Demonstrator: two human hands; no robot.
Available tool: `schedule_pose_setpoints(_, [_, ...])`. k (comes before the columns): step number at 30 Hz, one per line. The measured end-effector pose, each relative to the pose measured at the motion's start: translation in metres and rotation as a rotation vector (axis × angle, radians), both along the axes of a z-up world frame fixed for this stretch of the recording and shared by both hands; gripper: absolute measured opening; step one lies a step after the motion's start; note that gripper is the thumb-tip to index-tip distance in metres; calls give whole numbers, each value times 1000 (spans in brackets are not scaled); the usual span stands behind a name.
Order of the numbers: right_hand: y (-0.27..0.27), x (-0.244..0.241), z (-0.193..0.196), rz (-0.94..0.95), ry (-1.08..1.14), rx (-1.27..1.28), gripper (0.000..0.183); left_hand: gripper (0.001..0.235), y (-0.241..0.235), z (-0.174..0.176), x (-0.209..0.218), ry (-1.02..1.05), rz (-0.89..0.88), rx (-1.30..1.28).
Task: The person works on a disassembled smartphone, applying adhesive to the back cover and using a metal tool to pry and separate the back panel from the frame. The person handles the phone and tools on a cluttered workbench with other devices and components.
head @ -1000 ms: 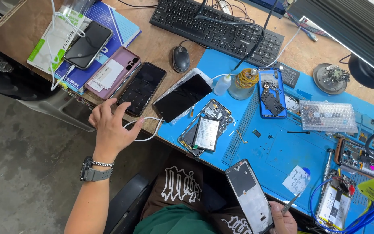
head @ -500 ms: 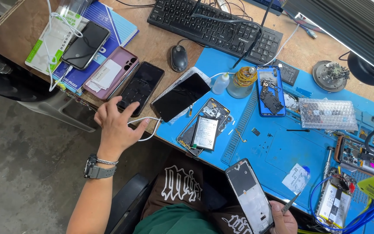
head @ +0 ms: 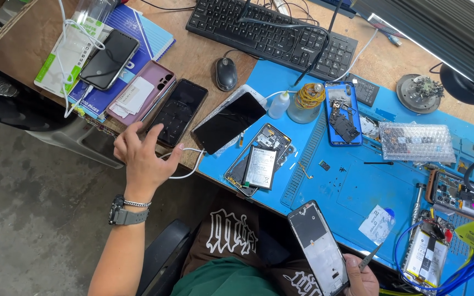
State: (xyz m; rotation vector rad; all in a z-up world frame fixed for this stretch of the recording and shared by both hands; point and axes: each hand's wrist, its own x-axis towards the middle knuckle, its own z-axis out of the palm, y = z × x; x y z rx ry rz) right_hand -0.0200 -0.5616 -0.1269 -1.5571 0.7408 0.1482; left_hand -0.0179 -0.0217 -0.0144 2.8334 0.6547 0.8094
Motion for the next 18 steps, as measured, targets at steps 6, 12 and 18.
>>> schedule_pose_setpoints(6, [16,4,18,-34,15,28,29,58,-1,2,-3,22,27,-42])
schedule_pose_setpoints(12, [11,5,13,-47,25,28,28,76,11,7,20,164,29,-77])
schedule_pose_setpoints(18, [5,1,11,-59,39,19,29,73,4,10,23,164,7,-46])
